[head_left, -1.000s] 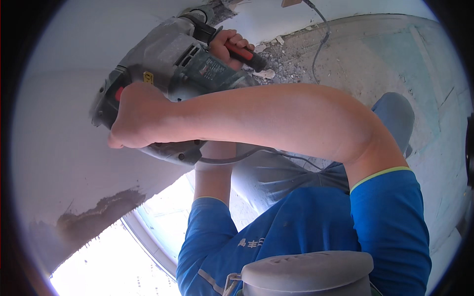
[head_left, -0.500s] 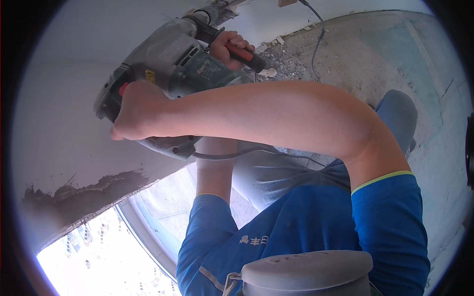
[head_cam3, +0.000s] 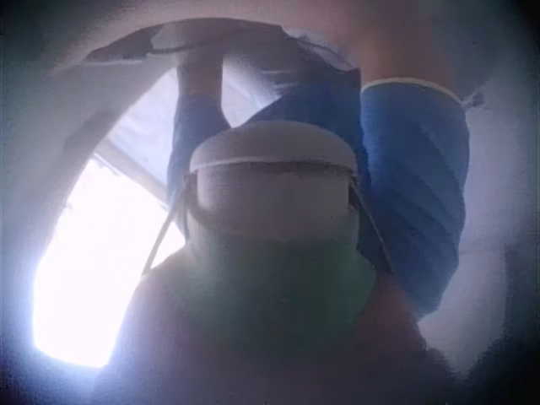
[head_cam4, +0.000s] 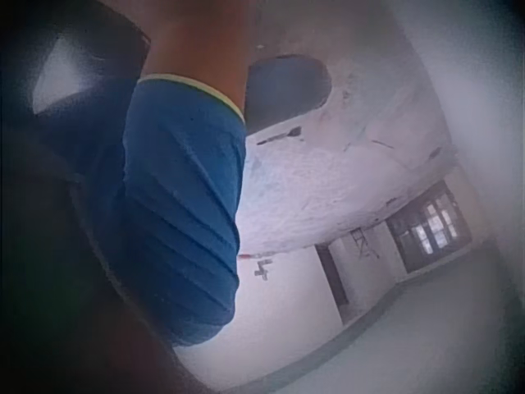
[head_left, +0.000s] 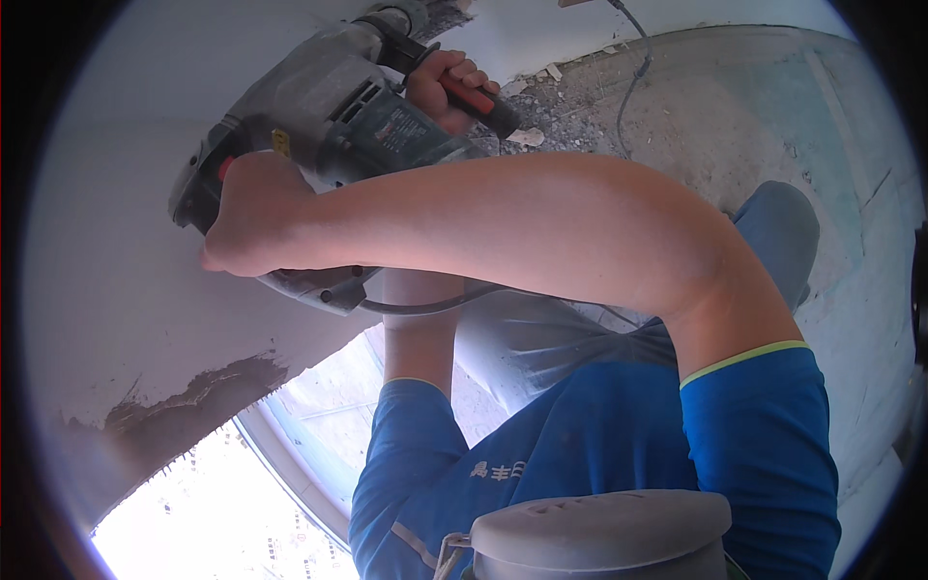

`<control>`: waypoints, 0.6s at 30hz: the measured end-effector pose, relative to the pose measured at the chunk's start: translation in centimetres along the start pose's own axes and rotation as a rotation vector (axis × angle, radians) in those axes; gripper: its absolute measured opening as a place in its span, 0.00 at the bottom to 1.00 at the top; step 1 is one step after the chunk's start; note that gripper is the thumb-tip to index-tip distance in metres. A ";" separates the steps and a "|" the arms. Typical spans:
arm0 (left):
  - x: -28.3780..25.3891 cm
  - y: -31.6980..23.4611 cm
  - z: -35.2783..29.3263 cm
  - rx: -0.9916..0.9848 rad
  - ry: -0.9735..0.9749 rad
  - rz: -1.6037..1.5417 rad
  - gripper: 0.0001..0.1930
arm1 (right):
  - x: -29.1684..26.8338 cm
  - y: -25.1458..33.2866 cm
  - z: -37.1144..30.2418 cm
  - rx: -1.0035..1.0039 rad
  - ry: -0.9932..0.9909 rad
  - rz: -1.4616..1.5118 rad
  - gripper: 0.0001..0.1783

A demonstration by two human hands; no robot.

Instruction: Use a hammer drill to chisel or carve out a channel in a concrete wall for renovation.

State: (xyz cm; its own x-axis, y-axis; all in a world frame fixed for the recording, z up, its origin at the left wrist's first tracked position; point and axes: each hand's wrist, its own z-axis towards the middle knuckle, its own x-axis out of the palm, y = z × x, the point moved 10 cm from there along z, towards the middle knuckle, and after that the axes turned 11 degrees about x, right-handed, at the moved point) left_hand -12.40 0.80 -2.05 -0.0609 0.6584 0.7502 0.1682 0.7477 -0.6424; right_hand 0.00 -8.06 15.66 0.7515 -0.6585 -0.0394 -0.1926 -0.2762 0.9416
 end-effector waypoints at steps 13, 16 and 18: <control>-4.0 2.7 3.1 0.131 0.042 0.069 0.07 | -5.0 -1.7 -3.3 -0.019 -0.083 -0.037 0.18; -4.3 3.9 3.9 -0.002 0.139 0.160 0.06 | -6.2 -3.5 -6.1 -0.161 -0.016 0.209 0.15; -5.0 6.2 2.9 0.045 0.109 0.178 0.08 | -7.8 -5.7 -10.3 -0.156 0.012 0.410 0.16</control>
State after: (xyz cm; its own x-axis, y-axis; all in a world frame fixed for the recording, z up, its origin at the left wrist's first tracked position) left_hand -13.95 2.38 -10.25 0.0734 0.7689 0.6351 0.1226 0.6250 -0.7709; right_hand 1.71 5.85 14.04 0.6406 -0.6829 0.3510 -0.3796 0.1157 0.9179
